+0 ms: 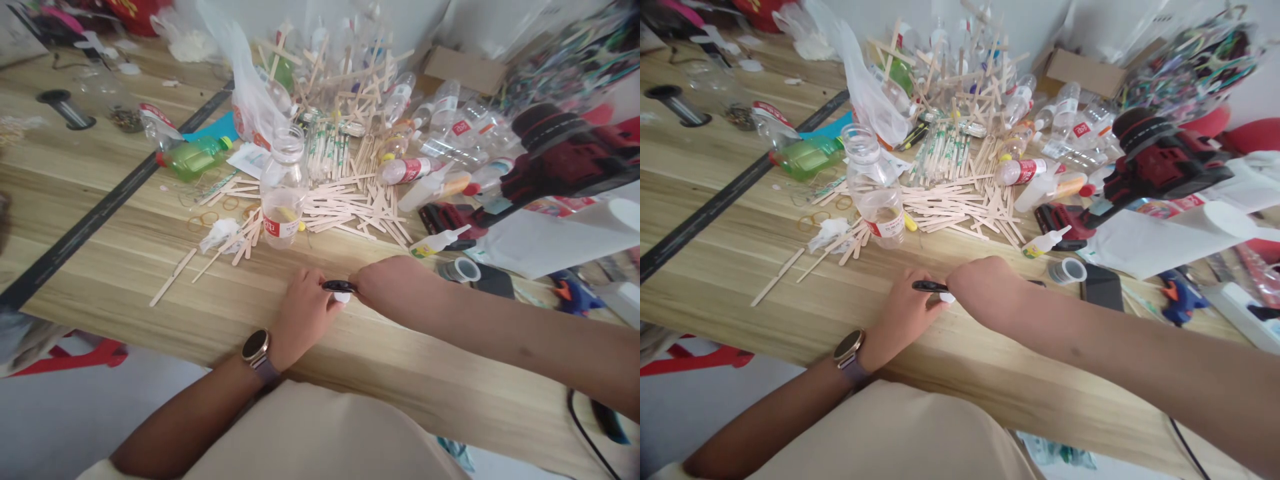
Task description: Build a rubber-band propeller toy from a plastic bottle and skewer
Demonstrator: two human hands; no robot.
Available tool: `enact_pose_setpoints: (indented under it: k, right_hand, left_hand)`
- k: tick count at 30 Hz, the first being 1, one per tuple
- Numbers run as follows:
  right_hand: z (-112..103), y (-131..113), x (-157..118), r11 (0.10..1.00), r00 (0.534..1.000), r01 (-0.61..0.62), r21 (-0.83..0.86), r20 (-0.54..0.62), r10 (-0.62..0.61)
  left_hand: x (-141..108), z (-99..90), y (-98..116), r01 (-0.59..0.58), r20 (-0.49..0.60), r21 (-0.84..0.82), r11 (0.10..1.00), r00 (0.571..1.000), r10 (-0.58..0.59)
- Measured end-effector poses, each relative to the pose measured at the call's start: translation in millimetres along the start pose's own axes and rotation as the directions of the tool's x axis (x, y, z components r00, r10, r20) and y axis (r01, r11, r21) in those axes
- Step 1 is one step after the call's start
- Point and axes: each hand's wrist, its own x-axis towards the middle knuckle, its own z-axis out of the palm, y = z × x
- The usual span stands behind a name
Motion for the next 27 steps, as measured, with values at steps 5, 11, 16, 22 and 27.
enact_pose_setpoints:
  k: [5,11,16,22,27]
  right_hand:
    - [-10,0,4,0.965,0.974,0.215,-0.152,0.102,-0.201]
    - [-11,15,13,0.746,0.826,0.553,-0.372,0.13,-0.548]
    - [-3,27,11,0.597,0.724,0.605,-0.526,0.051,-0.688]
    - [14,37,6,0.602,0.673,0.553,-0.576,-0.117,-0.73]
    - [21,38,1,0.629,0.655,0.525,-0.574,-0.2,-0.729]
  left_hand:
    - [1,-4.7,0,-0.03,0.039,0.019,0.999,0.999,0.029]
    - [2,-3.3,-2,-0.026,0.05,0.027,0.999,0.998,0.025]
    - [3,-4.1,-2,-0.01,0.054,0.006,1.0,0.999,0.009]
    - [2,-5.1,-2,-0.016,0.041,-0.01,1.0,0.999,0.016]
    - [3,-3.4,-2,-0.012,0.026,-0.015,1.0,1.0,0.012]
